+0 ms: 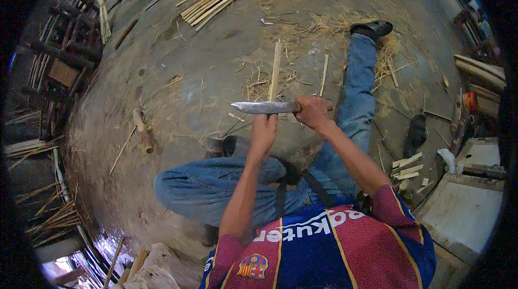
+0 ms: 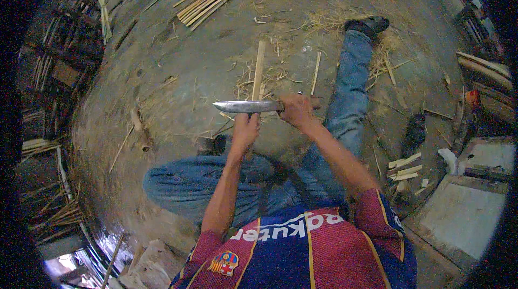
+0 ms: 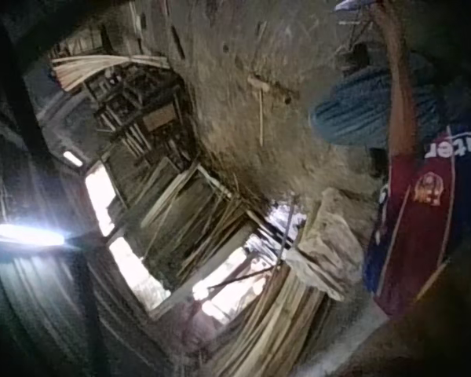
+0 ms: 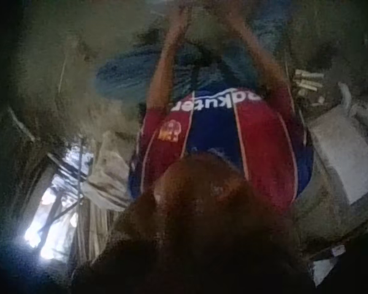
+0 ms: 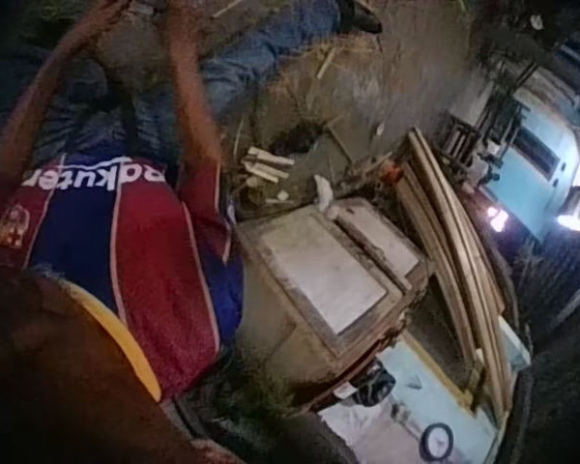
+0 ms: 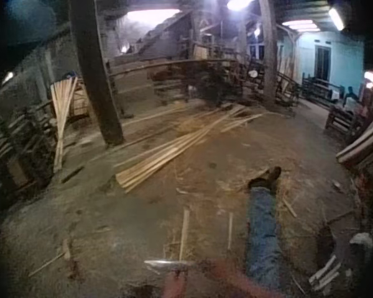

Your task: The person sits on the floor and uses a knife to shave thin strips from a piece of wood, repeatedly scraping along its length to produce wood shavings.

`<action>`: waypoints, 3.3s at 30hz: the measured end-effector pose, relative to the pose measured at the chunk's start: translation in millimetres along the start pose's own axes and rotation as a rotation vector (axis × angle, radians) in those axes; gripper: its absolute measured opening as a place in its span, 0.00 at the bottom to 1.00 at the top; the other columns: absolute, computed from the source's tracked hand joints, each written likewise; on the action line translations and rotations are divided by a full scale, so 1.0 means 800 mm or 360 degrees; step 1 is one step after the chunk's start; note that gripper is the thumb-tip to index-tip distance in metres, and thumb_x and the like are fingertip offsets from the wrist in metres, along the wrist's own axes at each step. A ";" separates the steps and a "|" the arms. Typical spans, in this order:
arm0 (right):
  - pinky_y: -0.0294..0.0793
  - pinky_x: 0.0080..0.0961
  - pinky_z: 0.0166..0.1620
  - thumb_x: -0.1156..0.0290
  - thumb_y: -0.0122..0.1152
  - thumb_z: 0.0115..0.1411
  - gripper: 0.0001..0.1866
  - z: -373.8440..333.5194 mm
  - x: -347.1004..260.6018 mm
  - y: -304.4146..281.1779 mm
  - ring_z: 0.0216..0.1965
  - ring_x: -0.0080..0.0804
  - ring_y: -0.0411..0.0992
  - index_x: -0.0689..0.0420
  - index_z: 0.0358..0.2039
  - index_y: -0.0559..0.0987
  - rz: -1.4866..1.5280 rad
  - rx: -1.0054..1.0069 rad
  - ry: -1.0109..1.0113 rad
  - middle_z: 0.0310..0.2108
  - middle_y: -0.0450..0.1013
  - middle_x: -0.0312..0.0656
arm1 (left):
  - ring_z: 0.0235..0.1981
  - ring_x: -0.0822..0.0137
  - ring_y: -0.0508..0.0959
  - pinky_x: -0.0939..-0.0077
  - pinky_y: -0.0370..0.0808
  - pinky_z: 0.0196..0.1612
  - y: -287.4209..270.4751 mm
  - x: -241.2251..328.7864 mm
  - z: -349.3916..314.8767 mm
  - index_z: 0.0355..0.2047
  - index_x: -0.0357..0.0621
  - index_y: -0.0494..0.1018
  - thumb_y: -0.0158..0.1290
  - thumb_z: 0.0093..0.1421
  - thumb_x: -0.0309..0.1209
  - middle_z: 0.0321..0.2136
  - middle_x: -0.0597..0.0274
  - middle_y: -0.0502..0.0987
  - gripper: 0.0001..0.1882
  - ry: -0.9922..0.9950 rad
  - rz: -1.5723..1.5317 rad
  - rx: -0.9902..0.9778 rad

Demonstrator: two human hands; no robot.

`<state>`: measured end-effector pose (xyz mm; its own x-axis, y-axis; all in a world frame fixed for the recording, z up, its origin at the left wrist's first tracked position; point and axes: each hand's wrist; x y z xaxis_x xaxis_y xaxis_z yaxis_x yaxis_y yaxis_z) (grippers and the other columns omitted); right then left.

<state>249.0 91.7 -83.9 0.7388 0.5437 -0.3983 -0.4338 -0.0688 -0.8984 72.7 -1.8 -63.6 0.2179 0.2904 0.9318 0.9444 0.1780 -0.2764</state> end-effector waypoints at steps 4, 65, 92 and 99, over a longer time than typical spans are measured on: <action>0.73 0.46 0.32 0.59 0.65 0.49 0.12 0.020 0.023 -0.006 0.30 0.49 0.77 0.47 0.34 0.81 -0.0113 -0.0046 0.0347 0.24 0.76 0.47 | 0.17 0.76 0.67 0.76 0.62 0.19 0.005 0.023 -0.013 0.33 0.39 0.75 0.49 0.66 0.42 0.16 0.69 0.66 0.18 -0.0113 -0.0113 -0.0007; 0.73 0.42 0.32 0.57 0.65 0.49 0.17 0.027 0.052 -0.045 0.29 0.52 0.76 0.59 0.28 0.80 0.0244 -0.0039 0.0557 0.24 0.76 0.50 | 0.13 0.81 0.59 0.84 0.57 0.16 0.020 0.018 -0.017 0.43 0.46 0.69 0.46 0.68 0.45 0.17 0.75 0.62 0.16 -0.0185 -0.0708 0.0086; 0.76 0.39 0.38 0.55 0.62 0.52 0.18 0.079 0.102 -0.054 0.35 0.50 0.78 0.55 0.37 0.83 0.0129 -0.0093 0.0955 0.29 0.78 0.52 | 0.18 0.81 0.62 0.82 0.59 0.20 0.002 0.032 -0.031 0.38 0.46 0.72 0.51 0.66 0.42 0.18 0.76 0.65 0.13 -0.0054 -0.0537 -0.0016; 0.76 0.43 0.39 0.57 0.66 0.50 0.17 -0.001 0.010 -0.064 0.35 0.51 0.77 0.53 0.37 0.83 -0.0342 -0.0581 0.0038 0.30 0.78 0.52 | 0.21 0.72 0.67 0.67 0.64 0.25 0.016 -0.013 -0.015 0.29 0.34 0.73 0.52 0.63 0.35 0.17 0.60 0.68 0.14 -0.0224 -0.0272 0.0245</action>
<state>277.6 98.8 -41.2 0.8060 0.5588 -0.1951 -0.0606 -0.2499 -0.9664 85.7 -13.9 -74.2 0.0120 0.3698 0.9290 0.9137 0.3734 -0.1604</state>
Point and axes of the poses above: each hand's wrist, its own z-axis towards the middle knuckle, its own y-axis out of the palm, x = y × z
